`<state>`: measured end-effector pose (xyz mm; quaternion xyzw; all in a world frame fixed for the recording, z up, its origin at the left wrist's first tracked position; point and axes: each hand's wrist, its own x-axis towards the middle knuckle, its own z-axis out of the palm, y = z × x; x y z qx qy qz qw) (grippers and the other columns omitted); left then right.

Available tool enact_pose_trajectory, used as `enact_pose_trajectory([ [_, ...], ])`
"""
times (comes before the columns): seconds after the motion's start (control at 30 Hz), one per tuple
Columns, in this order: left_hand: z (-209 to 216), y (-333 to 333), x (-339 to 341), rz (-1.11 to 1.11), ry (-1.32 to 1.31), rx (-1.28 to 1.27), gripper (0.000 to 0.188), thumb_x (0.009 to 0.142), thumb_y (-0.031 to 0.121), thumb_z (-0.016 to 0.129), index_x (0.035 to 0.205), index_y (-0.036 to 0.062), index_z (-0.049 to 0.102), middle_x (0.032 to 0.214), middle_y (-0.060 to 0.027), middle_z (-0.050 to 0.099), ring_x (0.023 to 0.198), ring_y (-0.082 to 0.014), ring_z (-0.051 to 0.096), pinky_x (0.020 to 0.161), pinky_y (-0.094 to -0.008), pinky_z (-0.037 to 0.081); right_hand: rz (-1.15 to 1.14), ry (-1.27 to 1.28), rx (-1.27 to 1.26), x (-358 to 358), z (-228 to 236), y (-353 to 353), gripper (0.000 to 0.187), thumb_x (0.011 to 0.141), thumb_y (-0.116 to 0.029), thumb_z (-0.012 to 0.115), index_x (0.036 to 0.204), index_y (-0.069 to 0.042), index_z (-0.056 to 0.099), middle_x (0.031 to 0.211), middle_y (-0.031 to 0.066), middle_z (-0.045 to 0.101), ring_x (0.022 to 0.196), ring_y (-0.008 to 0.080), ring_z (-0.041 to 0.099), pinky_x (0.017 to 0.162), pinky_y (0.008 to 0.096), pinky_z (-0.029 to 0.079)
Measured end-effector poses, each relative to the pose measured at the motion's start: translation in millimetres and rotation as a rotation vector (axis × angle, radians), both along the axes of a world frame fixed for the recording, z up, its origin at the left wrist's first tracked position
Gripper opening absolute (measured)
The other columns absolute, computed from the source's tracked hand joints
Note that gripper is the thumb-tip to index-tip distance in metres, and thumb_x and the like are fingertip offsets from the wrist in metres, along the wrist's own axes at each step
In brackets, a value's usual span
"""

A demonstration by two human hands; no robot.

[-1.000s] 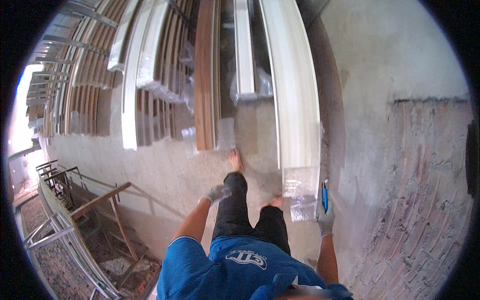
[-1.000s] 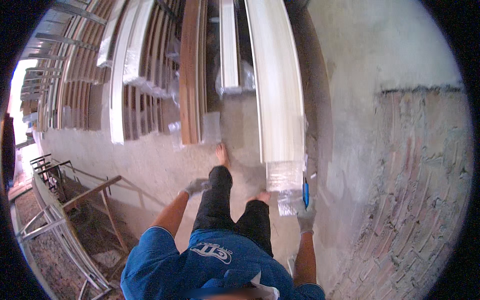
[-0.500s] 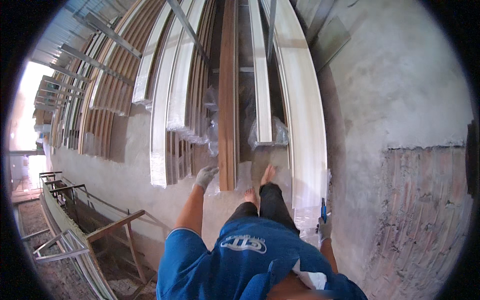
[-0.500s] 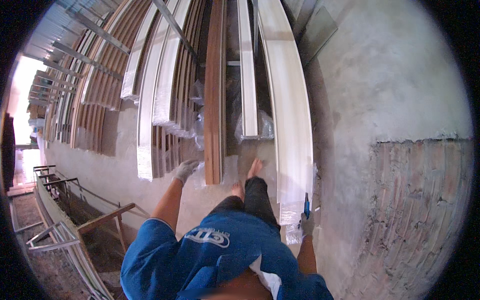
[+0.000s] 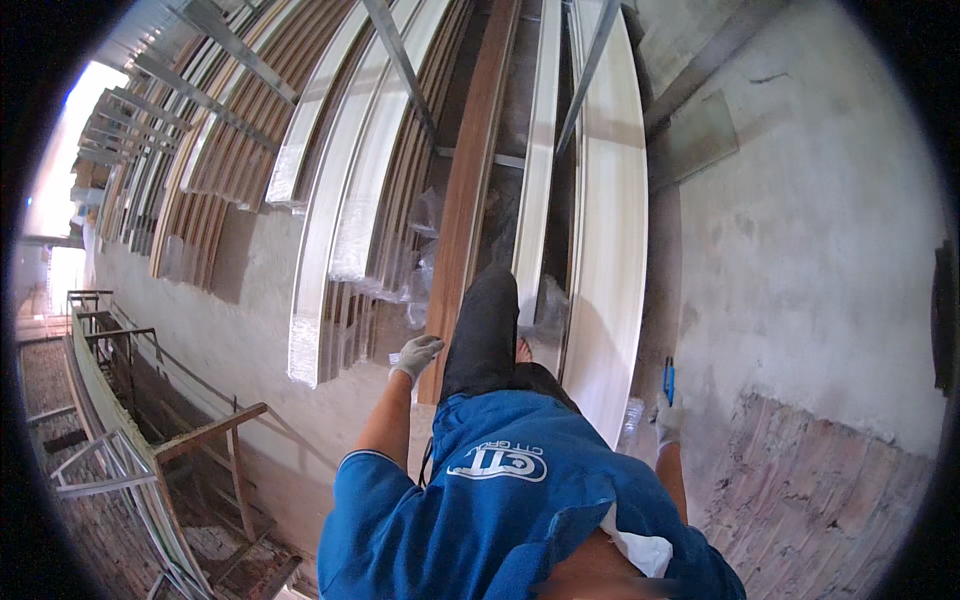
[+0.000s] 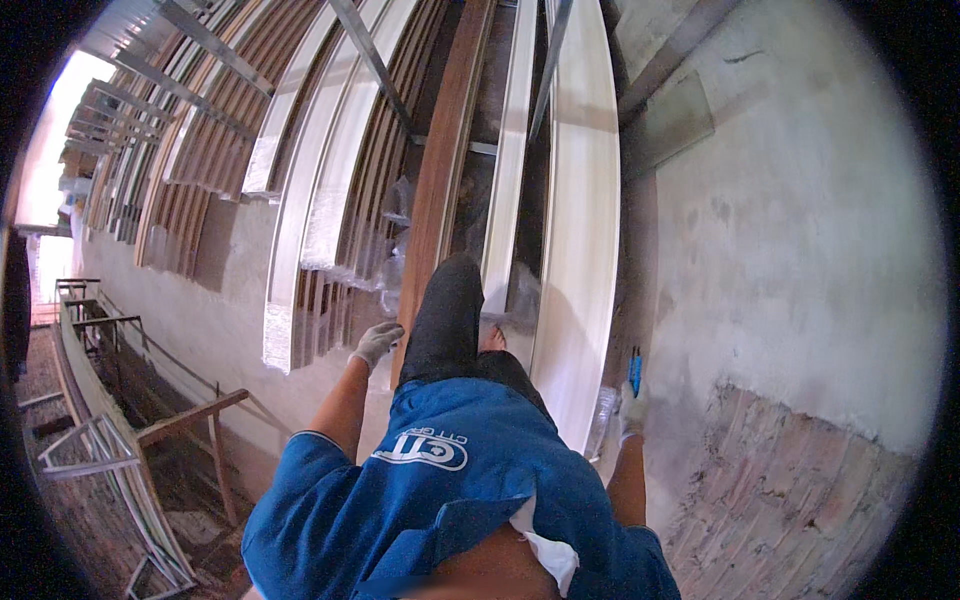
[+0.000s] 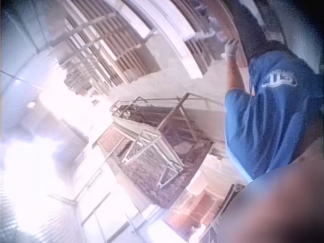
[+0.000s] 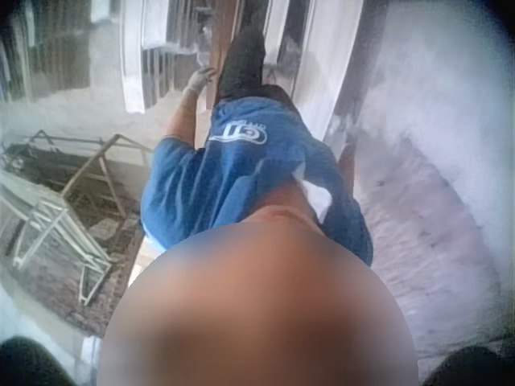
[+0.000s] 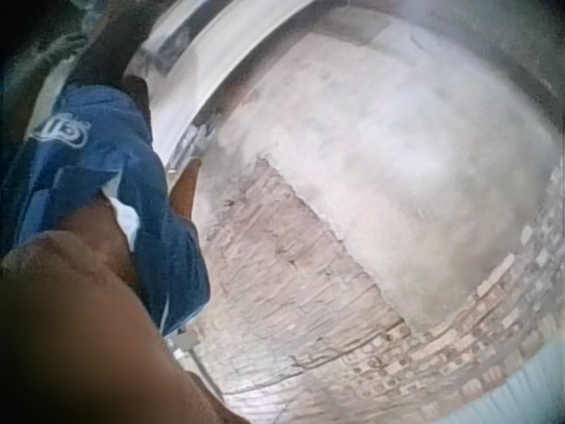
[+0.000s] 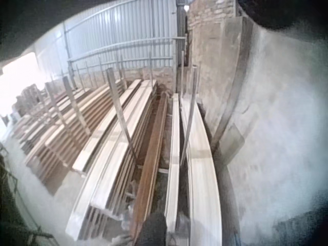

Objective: The person walks among stacked wooden panels and uses a utility knife to cut and remove plastic wrapping from several panels. They handle the panels by hand, lifting and repositioning them to access the wrapping, then place the unwrapped panels back in the stack.

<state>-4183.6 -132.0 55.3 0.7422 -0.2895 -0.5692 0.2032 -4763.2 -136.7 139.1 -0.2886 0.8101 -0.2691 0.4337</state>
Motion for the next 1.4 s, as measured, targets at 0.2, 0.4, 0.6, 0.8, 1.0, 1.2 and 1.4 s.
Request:
enact_pose_trajectory([
  [0.2, -12, -63, 7, 0.147, 0.071, -0.011, 0.040, 0.084, 0.031, 0.071, 0.115, 0.0056, 0.067, 0.100, -0.0026, 0.069, 0.082, -0.0131, 0.062, 0.068, -0.0265, 0.048, -0.043, -0.053, -0.081, 21, 21, -94, 0.031, 0.093, -0.017, 0.058, 0.122, -0.007, 0.050, 0.064, -0.0018, 0.048, 0.047, 0.0076, 0.046, 0.040, 0.0250, 0.042],
  [0.4, 41, -289, 58, 0.583, 0.040, -0.555, 0.070, 0.084, 0.024, 0.073, 0.138, -0.0052, 0.041, 0.136, -0.0219, 0.051, 0.125, -0.0281, 0.050, 0.103, -0.0349, 0.040, 0.009, -0.063, -0.114, 74, 38, -227, 0.031, 0.093, -0.018, 0.058, 0.122, -0.008, 0.051, 0.067, -0.0005, 0.051, 0.048, 0.0083, 0.047, 0.041, 0.0251, 0.043],
  [0.6, 188, -569, 170, 0.563, -0.442, -1.183, 0.099, 0.076, 0.031, 0.082, 0.147, -0.0017, 0.022, 0.149, -0.0246, 0.030, 0.138, -0.0328, 0.031, 0.115, -0.0406, 0.023, 0.552, 0.195, -0.055, 212, 83, -457, 0.035, 0.092, -0.020, 0.059, 0.124, -0.007, 0.053, 0.073, 0.0055, 0.057, 0.062, 0.0146, 0.058, 0.055, 0.0317, 0.049],
  [0.8, 271, -711, 216, 0.535, -0.315, -1.445, 0.078, 0.073, 0.016, 0.084, 0.136, 0.0016, 0.040, 0.130, -0.0159, 0.050, 0.116, -0.0238, 0.051, 0.100, -0.0359, 0.042, 0.852, 0.136, -0.213, 347, 128, -657, 0.039, 0.092, -0.022, 0.061, 0.125, -0.004, 0.052, 0.085, 0.0174, 0.060, 0.074, 0.0310, 0.063, 0.073, 0.0386, 0.051],
  [1.0, 266, -731, 218, 0.843, -0.458, -1.253, 0.027, 0.076, -0.002, 0.076, 0.100, 0.0011, 0.065, 0.095, -0.0088, 0.067, 0.082, -0.0167, 0.064, 0.075, -0.0300, 0.053, 0.563, -0.146, -0.334, 388, 144, -771, 0.041, 0.094, -0.029, 0.062, 0.126, -0.004, 0.053, 0.077, -0.0003, 0.056, 0.058, 0.0075, 0.052, 0.052, 0.0225, 0.043],
  [1.2, 267, -732, 215, 0.811, -0.506, -1.201, 0.027, 0.077, 0.002, 0.078, 0.099, 0.0034, 0.062, 0.098, -0.0079, 0.066, 0.085, -0.0137, 0.062, 0.075, -0.0271, 0.056, 0.288, -0.296, -0.362, 377, 124, -797, 0.028, 0.094, -0.023, 0.059, 0.114, -0.005, 0.054, 0.071, 0.0000, 0.052, 0.052, 0.0083, 0.050, 0.046, 0.0229, 0.041],
  [1.4, 265, -737, 213, 0.743, -0.578, -1.282, 0.033, 0.080, -0.001, 0.072, 0.105, 0.0072, 0.051, 0.093, -0.0088, 0.063, 0.077, -0.0130, 0.062, 0.064, -0.0228, 0.058, 0.002, -0.391, -0.384, 374, 75, -839, 0.019, 0.095, -0.025, 0.057, 0.102, -0.008, 0.056, 0.068, 0.0004, 0.053, 0.051, 0.0088, 0.051, 0.044, 0.0238, 0.041],
])
